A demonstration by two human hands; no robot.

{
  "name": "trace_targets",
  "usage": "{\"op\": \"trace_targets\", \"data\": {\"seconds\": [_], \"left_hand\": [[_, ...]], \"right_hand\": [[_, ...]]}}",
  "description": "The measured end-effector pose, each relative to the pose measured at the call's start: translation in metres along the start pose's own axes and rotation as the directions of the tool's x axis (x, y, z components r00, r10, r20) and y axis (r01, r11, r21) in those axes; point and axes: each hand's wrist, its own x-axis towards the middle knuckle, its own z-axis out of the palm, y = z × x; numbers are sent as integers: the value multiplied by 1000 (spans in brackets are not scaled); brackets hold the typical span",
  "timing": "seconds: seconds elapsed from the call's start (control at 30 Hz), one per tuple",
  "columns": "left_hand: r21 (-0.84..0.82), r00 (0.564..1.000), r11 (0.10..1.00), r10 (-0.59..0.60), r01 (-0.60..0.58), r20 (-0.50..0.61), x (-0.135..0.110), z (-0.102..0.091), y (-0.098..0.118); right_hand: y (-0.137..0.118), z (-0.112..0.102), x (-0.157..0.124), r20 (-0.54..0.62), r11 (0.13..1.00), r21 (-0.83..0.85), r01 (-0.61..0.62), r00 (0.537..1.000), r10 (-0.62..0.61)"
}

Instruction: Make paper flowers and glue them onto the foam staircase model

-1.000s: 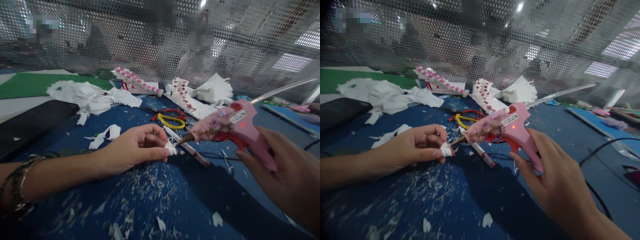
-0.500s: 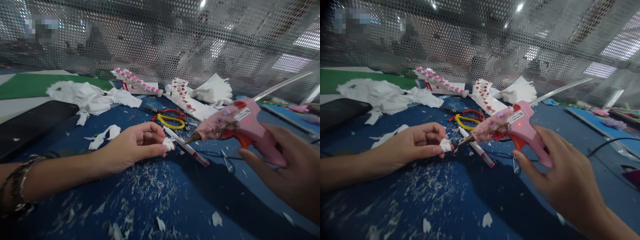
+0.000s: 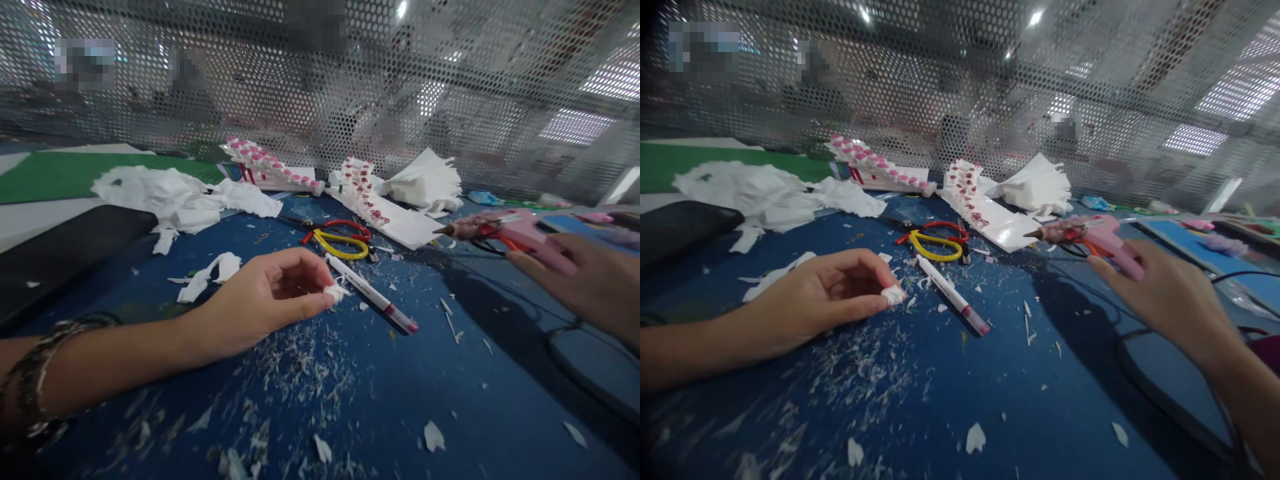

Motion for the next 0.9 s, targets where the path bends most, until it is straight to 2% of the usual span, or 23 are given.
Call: {"op": "trace_targets", "data": {"seconds": [0.13, 0.3, 0.4, 0.47, 0.53, 0.57, 0.6, 0.63, 0.7, 0.8, 0.9], "left_hand": [[30, 999, 999, 31, -31, -8, 0, 0, -1], [36, 998, 999, 39, -38, -39, 2, -3, 3], [52, 997, 997, 52, -48, -60, 3, -7, 6], [70, 997, 997, 42, -38, -64, 3, -10, 7], [88, 998, 996, 19, -13, -68, 4, -13, 6], [96, 997, 995, 3, 4, -74, 5, -15, 5], [103, 996, 994, -12, 21, -83, 5, -16, 4], [113, 995, 993, -27, 38, -96, 5, -19, 3], [134, 991, 990, -33, 50, -131, 4, -24, 2], [145, 988, 989, -8, 31, -156, 3, -31, 1], [107, 989, 994, -18, 34, -148, 1, -35, 0]], "right_hand": [[16, 13, 9, 149, 999, -25, -45, 988, 48], [32, 30, 17, 277, 998, 9, 68, 959, -68], [29, 25, 16, 322, 998, 2, 67, 945, -64], [20, 13, 13, 298, 997, 3, 72, 952, -70], [6, -1, 7, 103, 998, -34, 56, 993, -53], [-1, -7, 4, -19, 994, -10, 108, 994, -108], [-10, -13, 0, -118, 979, 42, 201, 974, -195], [-19, -18, -4, -159, 942, 117, 315, 942, -295], [-38, -26, -10, -155, 812, 269, 518, 856, -494], [-70, -33, -16, -46, 625, 446, 641, 714, -699], [-105, -34, -17, -65, 448, 567, 692, 579, -812]]}}
